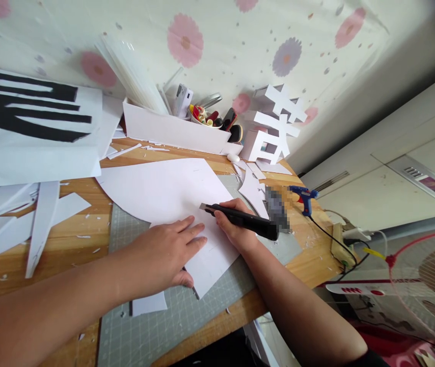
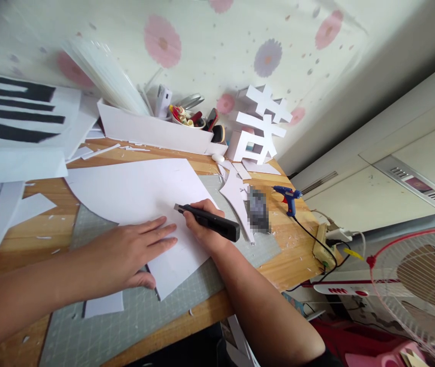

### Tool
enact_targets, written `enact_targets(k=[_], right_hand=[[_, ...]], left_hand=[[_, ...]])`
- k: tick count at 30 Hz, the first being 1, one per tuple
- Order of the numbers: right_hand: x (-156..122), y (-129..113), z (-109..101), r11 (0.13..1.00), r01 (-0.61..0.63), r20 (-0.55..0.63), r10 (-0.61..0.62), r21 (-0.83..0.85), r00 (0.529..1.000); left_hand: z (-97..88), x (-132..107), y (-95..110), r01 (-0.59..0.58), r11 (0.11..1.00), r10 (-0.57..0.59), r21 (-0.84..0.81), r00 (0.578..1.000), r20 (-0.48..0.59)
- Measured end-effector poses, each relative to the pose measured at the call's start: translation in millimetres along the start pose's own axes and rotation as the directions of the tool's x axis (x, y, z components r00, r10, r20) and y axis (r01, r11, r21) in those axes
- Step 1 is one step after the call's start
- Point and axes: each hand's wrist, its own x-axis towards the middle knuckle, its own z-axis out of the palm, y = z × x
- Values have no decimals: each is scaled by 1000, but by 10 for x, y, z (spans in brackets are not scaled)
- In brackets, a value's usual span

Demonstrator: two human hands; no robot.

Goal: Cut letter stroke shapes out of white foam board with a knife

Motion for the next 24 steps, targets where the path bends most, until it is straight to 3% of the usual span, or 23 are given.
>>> enact_targets(k=[17, 24], right_hand=[[-69, -50, -70, 979, 157, 50, -152, -127, 987], [-125, -91, -154, 977, 139, 80, -128, -159, 989]], left_hand=[[-22, 21, -13, 72, 996, -69, -45, 995, 74], [-95, 54, -1, 104, 993, -94, -63, 985, 142]])
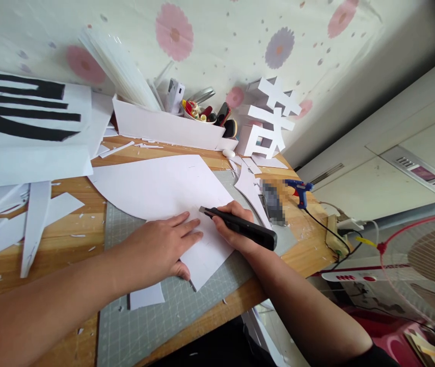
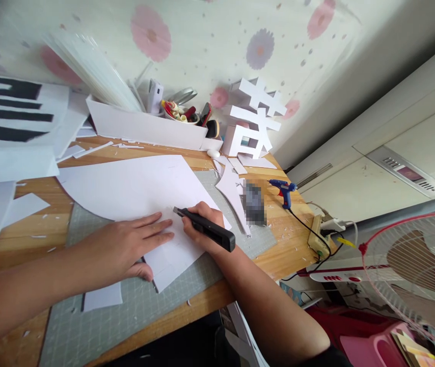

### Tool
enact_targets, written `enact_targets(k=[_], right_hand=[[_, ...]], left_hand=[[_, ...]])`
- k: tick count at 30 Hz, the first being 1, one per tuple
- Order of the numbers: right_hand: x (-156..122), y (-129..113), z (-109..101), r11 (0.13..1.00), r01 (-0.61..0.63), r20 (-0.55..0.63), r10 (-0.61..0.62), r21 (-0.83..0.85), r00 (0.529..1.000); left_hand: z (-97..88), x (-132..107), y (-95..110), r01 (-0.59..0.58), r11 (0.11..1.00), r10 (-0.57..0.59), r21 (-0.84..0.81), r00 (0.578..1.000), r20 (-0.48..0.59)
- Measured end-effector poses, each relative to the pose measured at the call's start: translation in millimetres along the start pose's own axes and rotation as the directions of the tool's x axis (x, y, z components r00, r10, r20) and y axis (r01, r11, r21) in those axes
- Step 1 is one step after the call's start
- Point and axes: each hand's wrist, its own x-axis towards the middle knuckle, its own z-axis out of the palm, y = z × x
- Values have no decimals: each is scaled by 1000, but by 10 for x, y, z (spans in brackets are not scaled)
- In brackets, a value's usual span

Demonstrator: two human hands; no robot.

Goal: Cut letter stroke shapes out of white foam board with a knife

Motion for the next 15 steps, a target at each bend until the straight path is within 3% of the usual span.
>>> enact_targets(k=[5, 9, 15], right_hand=[[-90, -30, -70, 999, -24, 26, 25, -34, 999], [-162, -63, -125, 999, -42, 45, 44, -35, 998], [-219, -97, -165, 998, -2, 43, 5, -70, 999]], left_hand=[[20, 6, -16, -9, 1000, 9, 17, 1000, 21], [90, -1, -53, -16, 1000, 16, 10, 1000, -24], [108, 2, -76, -30, 1000, 30, 9, 999, -38]])
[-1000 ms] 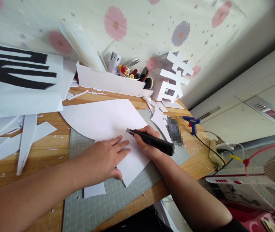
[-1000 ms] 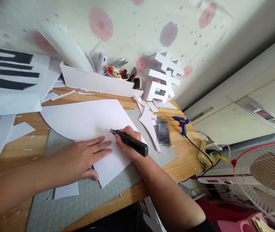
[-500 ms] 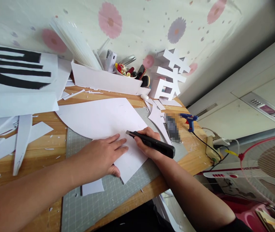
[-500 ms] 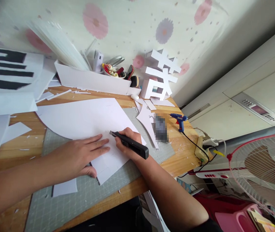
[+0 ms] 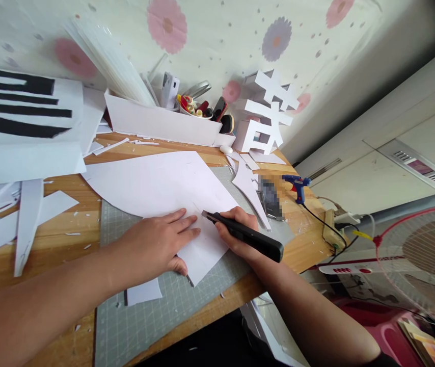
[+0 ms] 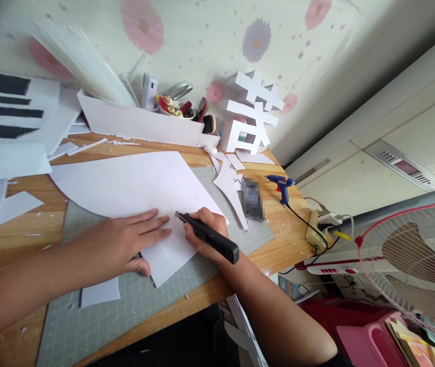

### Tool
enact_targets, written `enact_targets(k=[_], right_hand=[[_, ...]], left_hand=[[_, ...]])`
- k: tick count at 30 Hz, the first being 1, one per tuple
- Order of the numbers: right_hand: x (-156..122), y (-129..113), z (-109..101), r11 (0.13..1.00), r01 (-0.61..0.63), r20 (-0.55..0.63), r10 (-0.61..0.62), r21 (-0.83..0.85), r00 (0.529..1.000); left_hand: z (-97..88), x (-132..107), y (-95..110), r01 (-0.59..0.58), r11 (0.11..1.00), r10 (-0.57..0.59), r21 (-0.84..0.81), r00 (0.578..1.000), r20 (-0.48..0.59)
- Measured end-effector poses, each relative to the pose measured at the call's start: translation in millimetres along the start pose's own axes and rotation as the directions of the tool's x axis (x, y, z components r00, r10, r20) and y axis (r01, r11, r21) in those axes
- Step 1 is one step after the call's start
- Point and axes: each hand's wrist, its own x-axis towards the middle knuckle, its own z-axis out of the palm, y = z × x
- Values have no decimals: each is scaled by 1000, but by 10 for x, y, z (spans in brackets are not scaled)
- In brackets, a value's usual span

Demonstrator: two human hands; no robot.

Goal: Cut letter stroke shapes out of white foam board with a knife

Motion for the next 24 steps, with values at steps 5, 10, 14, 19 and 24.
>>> enact_targets(k=[5, 10, 14, 19, 24], right_hand=[[-46, -10, 33, 995, 96, -81, -95, 17, 992], [-119, -8, 54, 992, 128, -141, -126, 8, 982], [-198, -24, 17, 996, 92, -137, -93, -15, 986], [-290, -57, -42, 996, 91, -122, -90, -3, 988], [-392, -63, -90, 988, 156, -149, -154, 3, 977]], left_hand=[[-42, 13, 10, 18, 1000, -18, 3, 999, 47], [4, -6, -32, 6, 999, -6, -43, 1000, 9], [54, -21, -66, -18, 999, 17, -29, 1000, -24], [57, -19, -51, -1, 1000, 0, -28, 999, -40], [42, -18, -43, 10, 1000, -10, -22, 1000, -28]])
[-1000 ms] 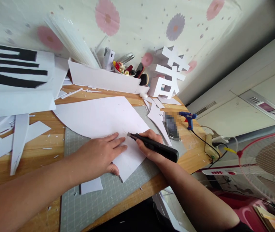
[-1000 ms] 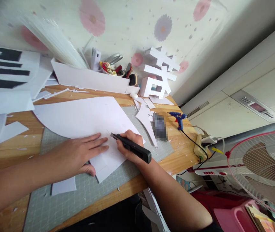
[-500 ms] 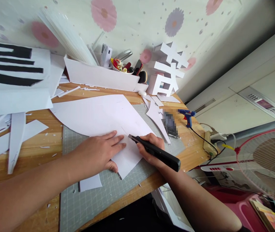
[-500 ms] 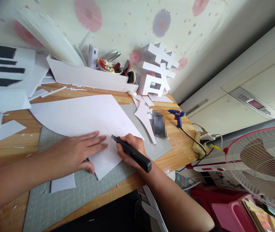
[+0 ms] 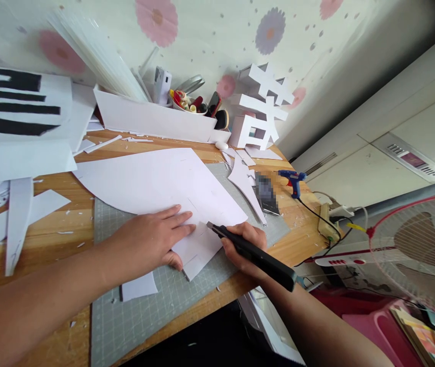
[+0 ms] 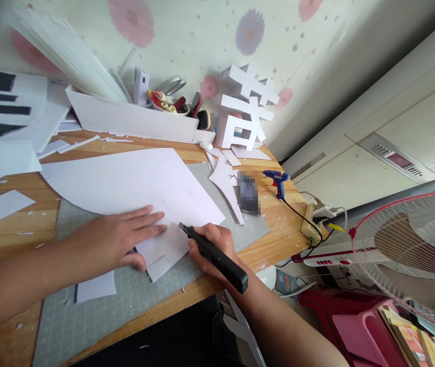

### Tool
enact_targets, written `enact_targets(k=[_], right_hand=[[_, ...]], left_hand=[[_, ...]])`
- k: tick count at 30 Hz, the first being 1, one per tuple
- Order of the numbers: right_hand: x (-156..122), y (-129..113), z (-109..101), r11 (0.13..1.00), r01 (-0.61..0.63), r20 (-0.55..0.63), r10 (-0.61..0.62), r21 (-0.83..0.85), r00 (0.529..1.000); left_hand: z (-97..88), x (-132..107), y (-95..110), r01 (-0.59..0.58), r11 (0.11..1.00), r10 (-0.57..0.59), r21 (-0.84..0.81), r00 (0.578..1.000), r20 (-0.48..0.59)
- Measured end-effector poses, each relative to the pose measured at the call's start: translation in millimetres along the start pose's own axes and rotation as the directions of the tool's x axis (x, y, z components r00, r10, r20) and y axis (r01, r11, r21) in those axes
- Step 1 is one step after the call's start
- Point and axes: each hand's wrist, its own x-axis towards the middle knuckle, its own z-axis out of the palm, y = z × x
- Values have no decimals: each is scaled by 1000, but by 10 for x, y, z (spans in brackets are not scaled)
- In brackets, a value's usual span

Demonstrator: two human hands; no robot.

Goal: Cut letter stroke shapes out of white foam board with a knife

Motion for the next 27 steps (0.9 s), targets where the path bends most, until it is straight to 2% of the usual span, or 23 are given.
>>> enact_targets(k=[6, 13, 19, 24, 27], right_hand=[[-152, -48, -139, 997, 37, 37, -35, -64, 999], [-320, -89, -258, 996, 80, 28, -79, -35, 996], [-472, -28, -276, 998, 0, 68, 5, -62, 998], [-558, -71, -290, 995, 96, -13, -97, -36, 995], [-582, -26, -325, 1000, -24, -129, 22, -12, 991]], left_hand=[[-13, 6, -1, -5, 1000, 5, 10, 1000, -10], [-10, 5, -24, 12, 1000, -12, 4, 1000, -4], [68, -42, -105, 6, 996, -11, -88, 999, -54], [7, -25, -80, 6, 999, -6, -41, 1000, -8], [-24, -30, -63, 0, 1000, 0, -10, 1000, 5]])
